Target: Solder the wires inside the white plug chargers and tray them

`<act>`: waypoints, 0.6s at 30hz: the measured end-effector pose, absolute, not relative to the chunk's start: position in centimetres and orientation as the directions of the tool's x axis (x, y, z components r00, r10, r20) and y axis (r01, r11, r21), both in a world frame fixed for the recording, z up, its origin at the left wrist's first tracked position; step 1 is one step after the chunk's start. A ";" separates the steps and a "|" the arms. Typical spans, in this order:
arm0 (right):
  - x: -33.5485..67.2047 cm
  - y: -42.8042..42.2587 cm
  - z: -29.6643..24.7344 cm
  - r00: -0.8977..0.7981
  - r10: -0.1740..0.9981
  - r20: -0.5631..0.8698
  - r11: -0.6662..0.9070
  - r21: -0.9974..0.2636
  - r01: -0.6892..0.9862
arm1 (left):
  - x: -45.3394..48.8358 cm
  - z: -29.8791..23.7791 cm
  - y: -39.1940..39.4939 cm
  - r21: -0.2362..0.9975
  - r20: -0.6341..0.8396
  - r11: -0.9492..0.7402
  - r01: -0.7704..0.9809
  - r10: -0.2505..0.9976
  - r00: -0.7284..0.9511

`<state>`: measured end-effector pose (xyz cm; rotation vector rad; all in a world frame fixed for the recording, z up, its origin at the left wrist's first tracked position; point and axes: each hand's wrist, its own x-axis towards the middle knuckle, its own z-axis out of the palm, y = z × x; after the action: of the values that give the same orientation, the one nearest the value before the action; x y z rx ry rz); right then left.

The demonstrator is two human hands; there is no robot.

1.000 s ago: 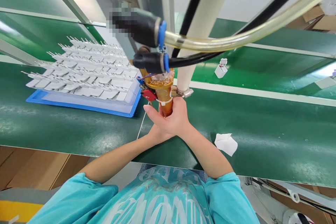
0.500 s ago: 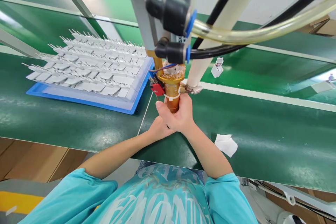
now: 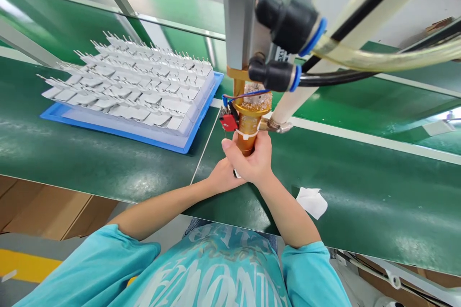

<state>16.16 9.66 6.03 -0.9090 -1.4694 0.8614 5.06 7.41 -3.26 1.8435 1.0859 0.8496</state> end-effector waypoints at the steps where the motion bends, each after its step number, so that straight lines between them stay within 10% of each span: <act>1: 16.1 9.6 6.2 -0.049 0.901 0.430 0.433 -0.898 0.083 | 5.1 -3.3 7.3 0.903 0.135 -0.278 0.327 0.907 0.398; 18: 14.7 8.6 7.4 0.041 0.894 0.446 0.431 -0.882 0.192 | 5.9 -2.8 6.5 0.973 0.182 -0.221 0.063 0.910 0.373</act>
<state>14.72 8.61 7.36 -1.0240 -1.4556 0.7160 5.91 6.46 -2.81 1.5898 0.8927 1.0161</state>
